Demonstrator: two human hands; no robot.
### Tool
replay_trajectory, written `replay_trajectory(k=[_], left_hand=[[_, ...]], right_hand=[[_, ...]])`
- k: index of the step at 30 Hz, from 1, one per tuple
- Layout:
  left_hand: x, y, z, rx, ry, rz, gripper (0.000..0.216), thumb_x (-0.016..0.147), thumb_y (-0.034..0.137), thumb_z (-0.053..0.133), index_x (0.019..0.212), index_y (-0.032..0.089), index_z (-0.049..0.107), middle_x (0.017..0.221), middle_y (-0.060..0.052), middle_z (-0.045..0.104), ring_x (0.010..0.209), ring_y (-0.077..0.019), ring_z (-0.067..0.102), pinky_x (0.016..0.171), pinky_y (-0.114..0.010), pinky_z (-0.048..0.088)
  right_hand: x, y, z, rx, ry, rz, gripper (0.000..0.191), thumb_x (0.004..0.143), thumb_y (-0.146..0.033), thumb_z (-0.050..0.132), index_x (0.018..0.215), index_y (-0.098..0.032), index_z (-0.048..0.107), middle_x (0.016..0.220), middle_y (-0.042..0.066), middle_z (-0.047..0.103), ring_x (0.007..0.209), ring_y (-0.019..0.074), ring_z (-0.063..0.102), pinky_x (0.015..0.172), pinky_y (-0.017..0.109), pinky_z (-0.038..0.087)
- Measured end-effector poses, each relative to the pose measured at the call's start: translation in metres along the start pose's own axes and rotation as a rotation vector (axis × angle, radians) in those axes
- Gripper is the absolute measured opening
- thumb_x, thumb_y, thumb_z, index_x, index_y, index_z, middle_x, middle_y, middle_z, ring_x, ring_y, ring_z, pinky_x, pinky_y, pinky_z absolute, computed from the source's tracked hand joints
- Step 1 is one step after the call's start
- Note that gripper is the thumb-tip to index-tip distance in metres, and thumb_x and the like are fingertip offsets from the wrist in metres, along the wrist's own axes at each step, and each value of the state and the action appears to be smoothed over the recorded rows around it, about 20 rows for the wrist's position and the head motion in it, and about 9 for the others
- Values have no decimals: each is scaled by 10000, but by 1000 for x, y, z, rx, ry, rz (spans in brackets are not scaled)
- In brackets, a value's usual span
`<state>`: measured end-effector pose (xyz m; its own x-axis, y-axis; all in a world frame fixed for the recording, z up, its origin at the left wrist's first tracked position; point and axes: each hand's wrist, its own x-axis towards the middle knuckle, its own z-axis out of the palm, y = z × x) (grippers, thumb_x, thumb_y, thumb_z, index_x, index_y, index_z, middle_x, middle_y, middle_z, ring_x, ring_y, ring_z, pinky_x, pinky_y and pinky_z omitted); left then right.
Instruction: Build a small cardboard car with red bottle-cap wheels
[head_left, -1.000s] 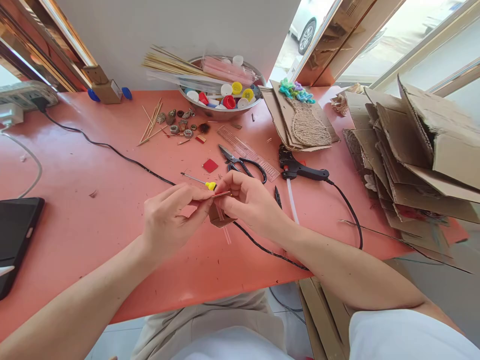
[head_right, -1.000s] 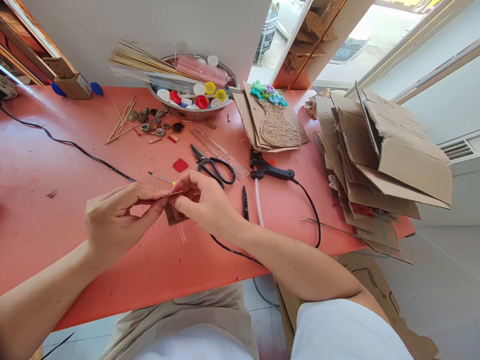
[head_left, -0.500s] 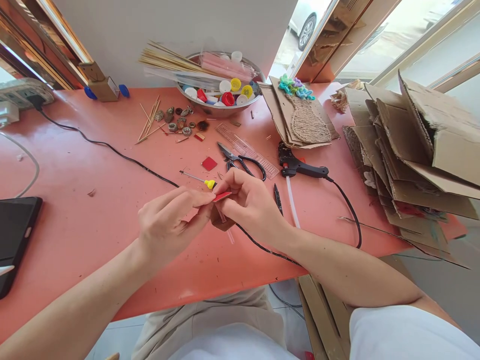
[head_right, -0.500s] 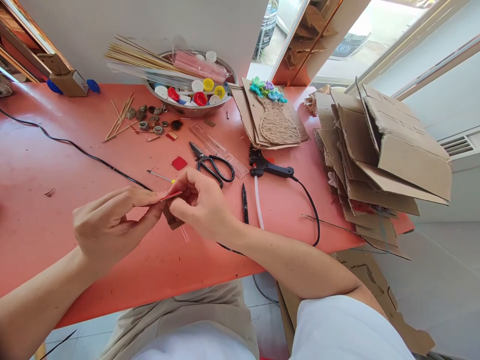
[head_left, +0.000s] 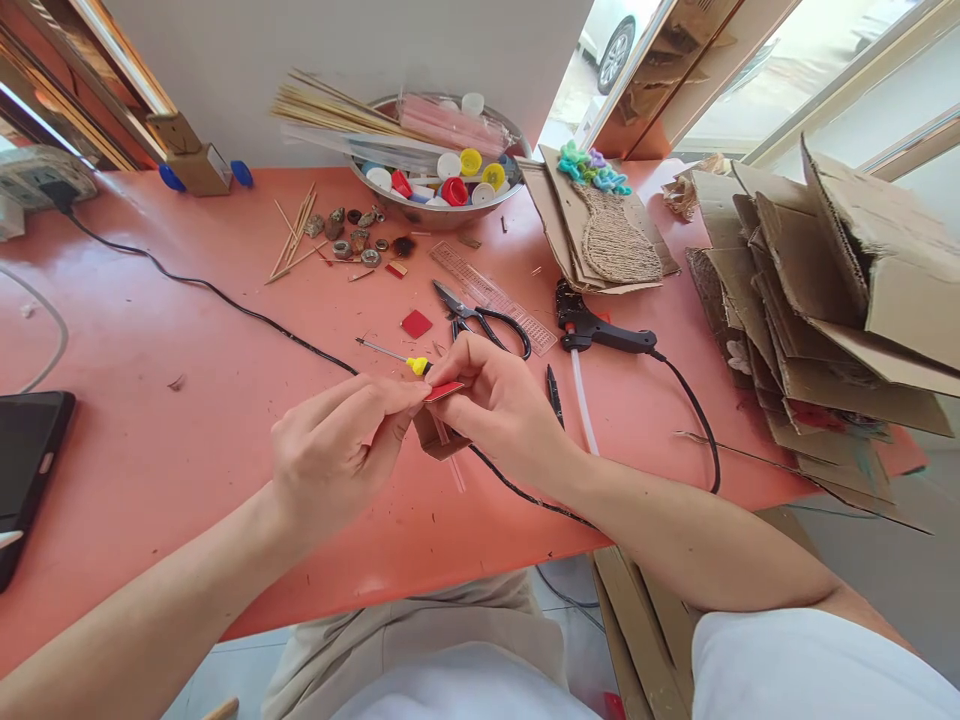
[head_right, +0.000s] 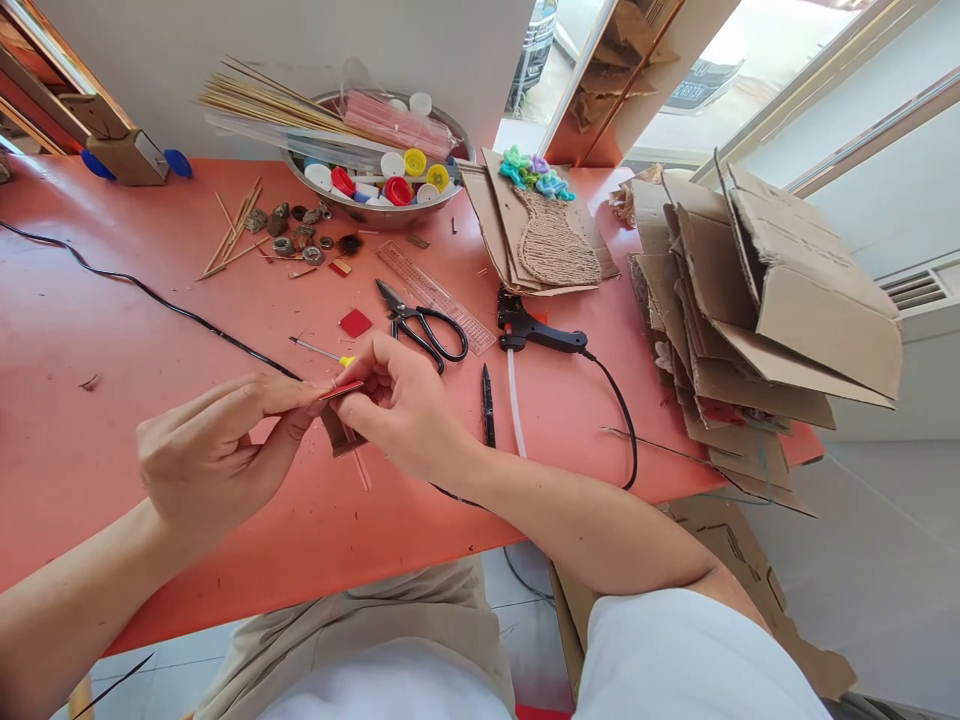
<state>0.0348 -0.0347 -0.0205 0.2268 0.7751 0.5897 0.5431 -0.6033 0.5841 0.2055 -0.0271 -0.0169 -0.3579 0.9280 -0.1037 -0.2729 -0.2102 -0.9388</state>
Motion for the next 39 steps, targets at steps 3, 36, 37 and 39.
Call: replay_trajectory(k=[3, 36, 37, 39], left_hand=[[0, 1, -1, -40, 7, -8, 288, 919, 100, 617, 807, 325, 758, 718, 54, 805, 564, -131, 734, 495, -217, 537], [26, -17, -4, -816, -468, -537, 491, 699, 738, 853, 667, 262, 735, 709, -63, 748, 651, -208, 712, 627, -358, 629], [26, -17, -4, -807, -460, -520, 498, 702, 742, 847, 663, 260, 732, 708, -65, 749, 646, -208, 707, 632, -361, 629], [26, -16, -3, -771, -431, -471, 511, 718, 750, 829, 647, 255, 721, 704, -71, 747, 650, -213, 704, 645, -368, 631]], right_hand=[[0, 2, 0, -14, 8, -4, 203, 719, -141, 641, 810, -238, 488, 664, -101, 545, 541, 78, 520, 498, 230, 476], [3, -6, -12, -571, -110, -396, 88, 764, -180, 519, 694, -232, 507, 621, -44, 499, 534, 80, 395, 498, 242, 346], [4, -7, -11, -541, -109, -363, 67, 745, -193, 517, 690, -231, 513, 617, -47, 495, 532, 78, 397, 498, 243, 343], [6, -8, -10, -478, -112, -298, 38, 713, -223, 517, 675, -230, 521, 603, -52, 490, 532, 77, 403, 502, 244, 340]])
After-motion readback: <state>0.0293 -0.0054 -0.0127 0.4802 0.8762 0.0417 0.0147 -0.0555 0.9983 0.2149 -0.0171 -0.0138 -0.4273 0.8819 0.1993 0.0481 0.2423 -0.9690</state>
